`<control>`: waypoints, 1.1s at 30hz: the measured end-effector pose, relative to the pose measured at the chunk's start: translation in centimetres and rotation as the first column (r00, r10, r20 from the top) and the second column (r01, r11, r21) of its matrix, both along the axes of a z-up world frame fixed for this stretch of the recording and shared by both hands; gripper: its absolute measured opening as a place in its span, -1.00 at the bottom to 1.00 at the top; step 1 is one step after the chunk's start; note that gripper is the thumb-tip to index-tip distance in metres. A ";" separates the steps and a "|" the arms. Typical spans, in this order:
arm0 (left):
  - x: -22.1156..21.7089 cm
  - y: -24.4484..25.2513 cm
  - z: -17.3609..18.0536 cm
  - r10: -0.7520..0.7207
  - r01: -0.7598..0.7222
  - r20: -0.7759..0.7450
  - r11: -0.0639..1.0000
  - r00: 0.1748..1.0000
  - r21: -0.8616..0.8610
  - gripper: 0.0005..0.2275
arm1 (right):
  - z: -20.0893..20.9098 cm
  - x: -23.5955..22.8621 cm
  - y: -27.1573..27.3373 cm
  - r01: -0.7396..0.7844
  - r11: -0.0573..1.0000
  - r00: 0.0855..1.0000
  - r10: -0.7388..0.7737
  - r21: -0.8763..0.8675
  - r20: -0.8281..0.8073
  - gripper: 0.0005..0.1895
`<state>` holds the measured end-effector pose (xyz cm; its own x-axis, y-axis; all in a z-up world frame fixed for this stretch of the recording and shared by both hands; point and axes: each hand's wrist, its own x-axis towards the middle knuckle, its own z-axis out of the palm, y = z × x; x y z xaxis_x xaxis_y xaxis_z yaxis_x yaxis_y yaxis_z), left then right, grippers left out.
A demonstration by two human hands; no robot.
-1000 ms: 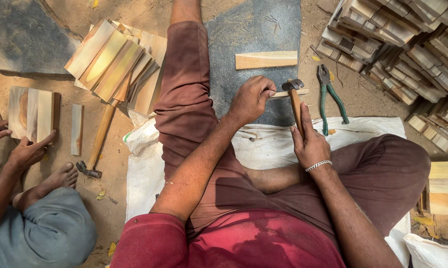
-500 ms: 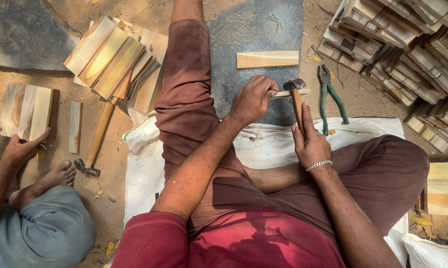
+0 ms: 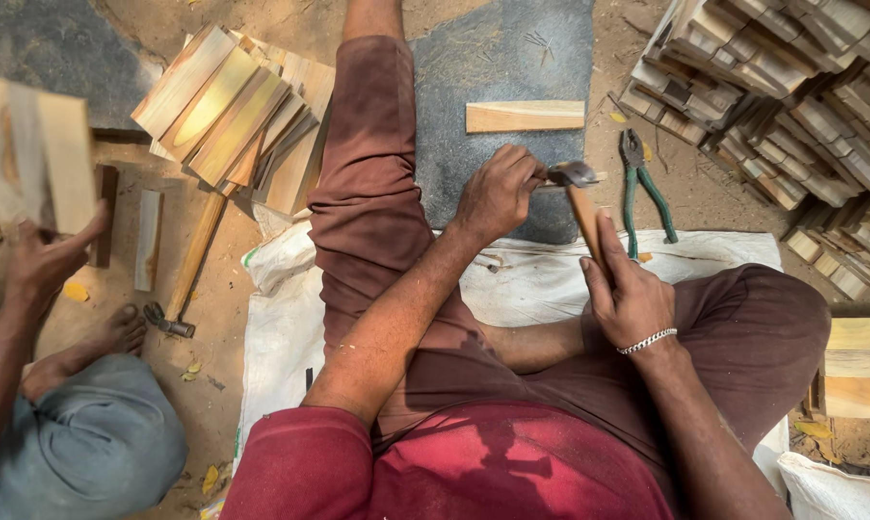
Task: The person sits on the ground and assembles small wooden frames by nailing thin wooden strips together using a hammer. They repeatedly pick up pieces, align them, hammer nails, and place the finished frames aside.
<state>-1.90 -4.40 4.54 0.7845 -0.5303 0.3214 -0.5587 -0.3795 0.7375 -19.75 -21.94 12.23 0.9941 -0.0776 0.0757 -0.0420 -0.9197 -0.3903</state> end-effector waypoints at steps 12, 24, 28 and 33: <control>0.0 0.0 -0.1 0.029 -0.027 0.033 0.999 0.999 -0.037 -0.95 | 0.3 0.2 -0.4 0.078 0.989 0.995 -0.086 0.125 0.059 -0.26; -0.1 -0.1 -1.2 0.034 -0.035 -0.014 0.999 0.999 -0.026 -0.96 | -0.5 -0.6 -0.2 -0.016 0.947 0.975 -0.057 0.322 0.214 -0.32; 0.8 -0.4 -0.4 0.027 -0.027 -0.021 0.999 0.999 -0.018 -0.96 | -1.2 0.1 -0.4 0.047 0.999 0.999 -0.047 0.025 -0.009 -0.30; 0.2 0.4 1.2 0.023 -0.023 0.002 0.999 1.000 -0.023 -0.98 | -2.7 1.3 -0.7 0.174 0.980 0.960 -0.146 0.101 -0.238 -0.22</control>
<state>-1.73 -4.00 5.75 0.7958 -0.5041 0.3355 -0.5517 -0.3751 0.7450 -18.48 -22.64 9.55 0.9576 -0.2314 -0.1717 -0.2857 -0.8407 -0.4600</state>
